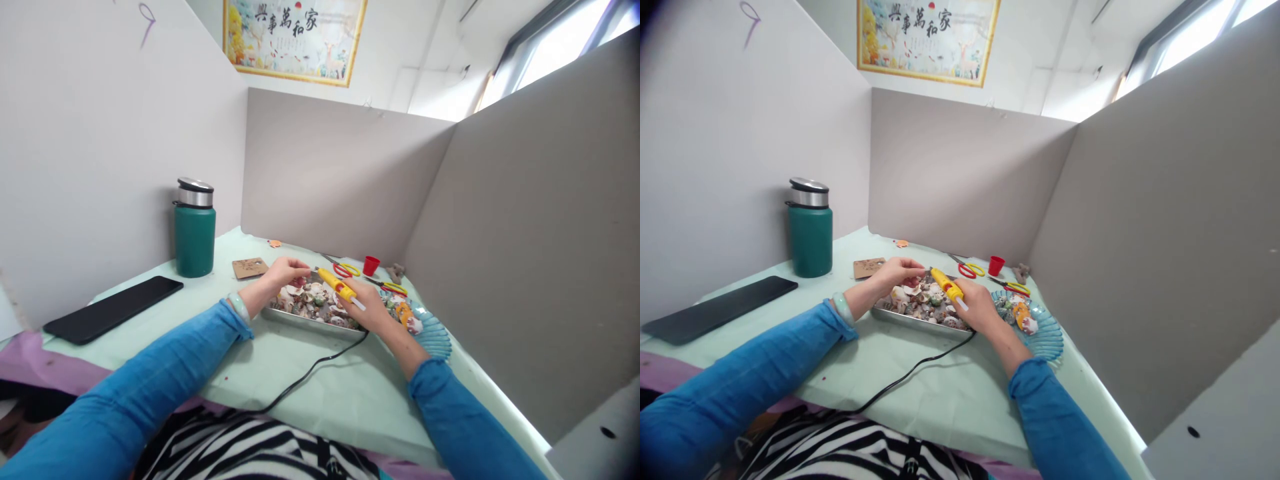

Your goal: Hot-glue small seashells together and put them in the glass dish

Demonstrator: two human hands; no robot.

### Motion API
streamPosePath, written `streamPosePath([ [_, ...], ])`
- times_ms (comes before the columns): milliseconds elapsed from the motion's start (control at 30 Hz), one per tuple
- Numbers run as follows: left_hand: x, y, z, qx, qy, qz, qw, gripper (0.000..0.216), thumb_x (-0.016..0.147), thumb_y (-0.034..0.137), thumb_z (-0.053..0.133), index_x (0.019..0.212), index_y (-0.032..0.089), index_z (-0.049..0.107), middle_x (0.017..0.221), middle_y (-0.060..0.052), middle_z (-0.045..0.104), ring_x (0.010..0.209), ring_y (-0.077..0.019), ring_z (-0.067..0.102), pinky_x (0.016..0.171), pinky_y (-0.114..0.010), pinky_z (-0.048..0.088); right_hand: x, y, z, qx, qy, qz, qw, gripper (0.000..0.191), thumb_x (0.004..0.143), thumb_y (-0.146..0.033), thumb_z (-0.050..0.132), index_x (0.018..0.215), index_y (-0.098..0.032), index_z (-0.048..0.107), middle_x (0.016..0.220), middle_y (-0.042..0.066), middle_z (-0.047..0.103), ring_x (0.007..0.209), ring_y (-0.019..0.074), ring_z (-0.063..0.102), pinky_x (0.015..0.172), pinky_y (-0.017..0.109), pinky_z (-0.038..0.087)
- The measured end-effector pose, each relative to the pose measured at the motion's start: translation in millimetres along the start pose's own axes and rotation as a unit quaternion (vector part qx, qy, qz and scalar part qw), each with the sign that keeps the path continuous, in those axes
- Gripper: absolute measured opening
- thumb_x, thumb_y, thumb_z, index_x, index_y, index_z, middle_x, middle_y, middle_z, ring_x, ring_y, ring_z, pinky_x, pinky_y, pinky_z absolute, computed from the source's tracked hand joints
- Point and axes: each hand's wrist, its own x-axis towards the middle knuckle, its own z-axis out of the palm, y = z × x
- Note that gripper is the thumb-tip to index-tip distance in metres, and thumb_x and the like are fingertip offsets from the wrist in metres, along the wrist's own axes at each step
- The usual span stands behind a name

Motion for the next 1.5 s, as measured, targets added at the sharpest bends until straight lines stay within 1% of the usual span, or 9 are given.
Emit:
streamPosePath([
  [133, -0.2, -0.2, 0.7, -0.002, 0.003, -0.002, 1.0, 0.027, 0.061, 0.027, 0.076, 0.078, 0.009, 0.064, 0.06, -0.003, 0.062, 0.05, -0.0093, 0.054, 0.053, -0.024, 0.047, -0.4, -1.1, -1.0, -0.012, -0.017, -0.015, 1.0, 0.011, 0.08, -0.022, 0.047, 0.088, -0.019, 0.054, 0.079, 0.005, 0.06, 0.068, 0.0173, 0.053, 0.065, 0.027, 0.039],
  [300, 1.0, -1.5, 0.5, -0.005, 0.0, -0.005, 1.0, 0.026, 0.063, 0.026, 0.075, 0.079, 0.009, 0.064, 0.06, -0.003, 0.062, 0.049, -0.0091, 0.054, 0.053, -0.024, 0.046, -1.1, -2.7, -2.0, -0.024, -0.025, -0.015, 0.999, 0.014, 0.077, -0.022, 0.049, 0.089, -0.019, 0.055, 0.081, 0.006, 0.061, 0.069, 0.0178, 0.055, 0.065, 0.027, 0.04],
  [533, -0.9, 0.9, 0.6, -0.013, 0.002, -0.007, 1.0, 0.025, 0.062, 0.026, 0.075, 0.076, 0.009, 0.064, 0.057, -0.003, 0.061, 0.048, -0.0087, 0.054, 0.051, -0.022, 0.045, -0.8, -4.9, -2.6, -0.031, -0.035, -0.02, 0.999, 0.017, 0.076, -0.023, 0.049, 0.091, -0.019, 0.056, 0.084, 0.006, 0.062, 0.072, 0.0183, 0.056, 0.066, 0.028, 0.042],
  [767, 0.4, -1.5, -0.9, -0.038, -0.002, 0.005, 0.999, 0.028, 0.06, 0.028, 0.076, 0.077, 0.008, 0.065, 0.059, -0.004, 0.062, 0.049, -0.0085, 0.054, 0.052, -0.022, 0.044, -1.4, -1.5, -0.5, -0.054, -0.02, -0.013, 0.998, 0.017, 0.076, -0.023, 0.049, 0.091, -0.019, 0.055, 0.083, 0.006, 0.062, 0.071, 0.0185, 0.055, 0.065, 0.028, 0.041],
  [967, -1.6, 1.1, -0.4, -0.045, 0.0, 0.004, 0.999, 0.027, 0.06, 0.026, 0.077, 0.077, 0.008, 0.065, 0.06, -0.003, 0.062, 0.049, -0.0078, 0.053, 0.051, -0.021, 0.043, -1.7, -4.5, -0.9, -0.052, -0.024, -0.012, 0.998, 0.017, 0.076, -0.023, 0.049, 0.091, -0.019, 0.056, 0.082, 0.007, 0.062, 0.071, 0.019, 0.056, 0.065, 0.028, 0.042],
  [1200, -2.0, 1.7, -0.1, -0.046, -0.003, 0.002, 0.999, 0.029, 0.058, 0.025, 0.077, 0.078, 0.008, 0.065, 0.062, -0.003, 0.062, 0.049, -0.0079, 0.054, 0.052, -0.022, 0.044, -1.5, -3.7, -0.7, -0.049, -0.025, -0.026, 0.998, 0.017, 0.076, -0.023, 0.049, 0.09, -0.019, 0.056, 0.082, 0.007, 0.063, 0.071, 0.019, 0.057, 0.066, 0.028, 0.043],
  [1333, -1.9, 1.7, -0.1, -0.047, -0.005, 0.006, 0.999, 0.028, 0.059, 0.025, 0.077, 0.077, 0.008, 0.066, 0.061, -0.003, 0.062, 0.049, -0.0079, 0.053, 0.051, -0.022, 0.043, -1.5, -2.4, 0.5, -0.057, -0.016, -0.018, 0.998, 0.02, 0.074, -0.023, 0.05, 0.092, -0.019, 0.058, 0.085, 0.007, 0.064, 0.073, 0.0198, 0.058, 0.067, 0.028, 0.042],
  [1500, -2.9, 2.6, 0.4, -0.052, -0.005, 0.006, 0.999, 0.028, 0.059, 0.025, 0.077, 0.077, 0.007, 0.067, 0.06, -0.003, 0.062, 0.049, -0.0076, 0.053, 0.05, -0.021, 0.043, -2.1, -2.4, 0.7, -0.06, -0.01, -0.009, 0.998, 0.019, 0.075, -0.024, 0.05, 0.091, -0.019, 0.058, 0.081, 0.007, 0.063, 0.073, 0.0201, 0.057, 0.066, 0.028, 0.041],
])
